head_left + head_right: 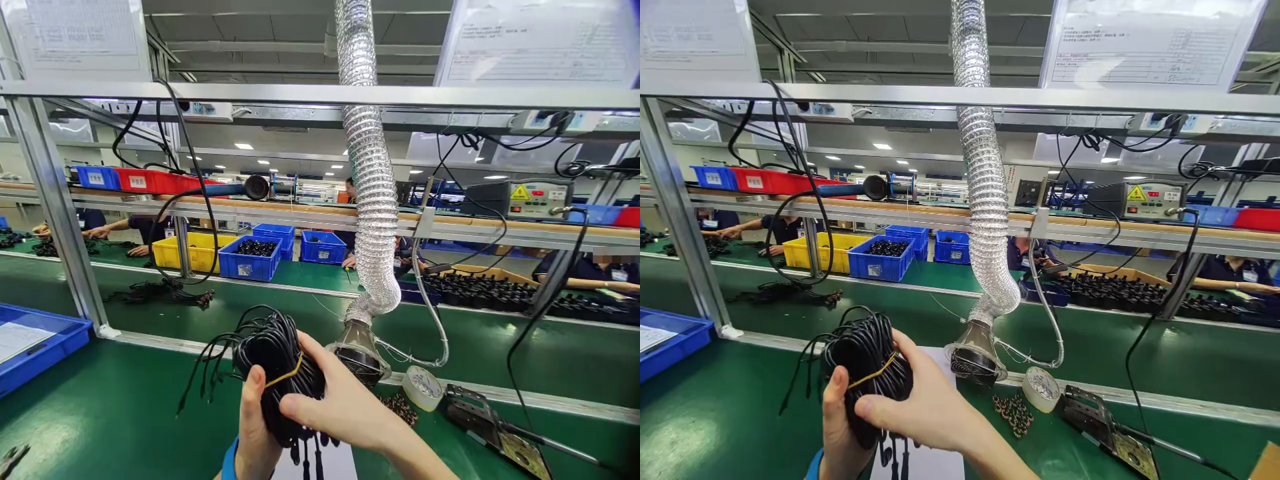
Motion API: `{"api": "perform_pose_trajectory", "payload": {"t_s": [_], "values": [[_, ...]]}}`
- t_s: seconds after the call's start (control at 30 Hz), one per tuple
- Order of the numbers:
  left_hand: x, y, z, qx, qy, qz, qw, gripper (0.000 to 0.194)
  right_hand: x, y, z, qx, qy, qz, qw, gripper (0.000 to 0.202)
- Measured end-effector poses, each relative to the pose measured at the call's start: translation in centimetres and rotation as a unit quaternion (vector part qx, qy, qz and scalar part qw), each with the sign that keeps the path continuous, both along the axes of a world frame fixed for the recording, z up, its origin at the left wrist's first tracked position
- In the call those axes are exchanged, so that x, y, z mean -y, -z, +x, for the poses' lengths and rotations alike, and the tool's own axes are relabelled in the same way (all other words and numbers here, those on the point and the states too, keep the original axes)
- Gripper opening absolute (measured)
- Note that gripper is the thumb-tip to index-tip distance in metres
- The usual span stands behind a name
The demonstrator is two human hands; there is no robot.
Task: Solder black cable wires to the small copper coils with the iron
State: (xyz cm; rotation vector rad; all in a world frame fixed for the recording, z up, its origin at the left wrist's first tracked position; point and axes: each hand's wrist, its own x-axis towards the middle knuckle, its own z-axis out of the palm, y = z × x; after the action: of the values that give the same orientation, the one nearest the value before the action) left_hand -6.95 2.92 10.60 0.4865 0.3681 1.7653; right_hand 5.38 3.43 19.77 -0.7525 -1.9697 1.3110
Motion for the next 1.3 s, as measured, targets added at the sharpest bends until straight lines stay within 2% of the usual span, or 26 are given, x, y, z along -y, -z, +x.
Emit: {"api": "perform_pose_trajectory", "payload": {"t_s": [0.13,0.3,0.4,0.53,0.7,0.8,0.9,1.03,1.13,1.3], "values": [[-0.1,0.3,-0.3,-0.039,0.058,0.023,0.997,0.055,-0.4,-0.7,0.6,0.009,0.037,0.013,0.999,0.045],[-0.6,-1.6,-1.6,-0.06,0.169,0.139,0.974,0.091,-0.5,-1.3,1.9,0.016,0.02,-0.013,1.0,0.027],[-0.9,-2.5,-2.1,-0.043,0.185,0.172,0.967,0.1,-0.5,-1.4,2.1,0.022,0.005,-0.019,1.0,0.025],[-0.9,-2.7,-2.6,-0.019,0.158,0.169,0.973,0.084,-0.9,-1.1,1.8,0.038,0.01,-0.034,0.999,0.025],[-1.5,-2.9,-3.6,-0.01,0.167,0.139,0.976,0.068,-1.2,-0.4,1.6,0.045,0.022,-0.076,0.996,0.026],[-2.2,-3.2,-4.0,-0.001,0.17,0.097,0.981,0.047,-0.9,0.4,1.9,0.071,0.026,-0.109,0.991,0.023],[-2.9,-3.3,-3.8,-0.03,0.169,0.079,0.982,0.023,-0.6,1.7,2.2,0.087,0.034,-0.139,0.986,0.023],[-3.4,-3.1,-3.0,-0.053,0.19,0.066,0.978,0.028,-0.9,3.4,2.8,0.055,0.062,-0.145,0.986,0.025],[-3.6,-2.9,-2.5,-0.052,0.211,0.053,0.975,0.032,-1.2,4.0,3.0,0.056,0.064,-0.132,0.988,0.03],[-4.1,-2.5,-2.7,-0.078,0.197,0.066,0.975,0.039,-0.9,4.3,2.8,0.103,0.032,-0.051,0.993,0.037]]}}
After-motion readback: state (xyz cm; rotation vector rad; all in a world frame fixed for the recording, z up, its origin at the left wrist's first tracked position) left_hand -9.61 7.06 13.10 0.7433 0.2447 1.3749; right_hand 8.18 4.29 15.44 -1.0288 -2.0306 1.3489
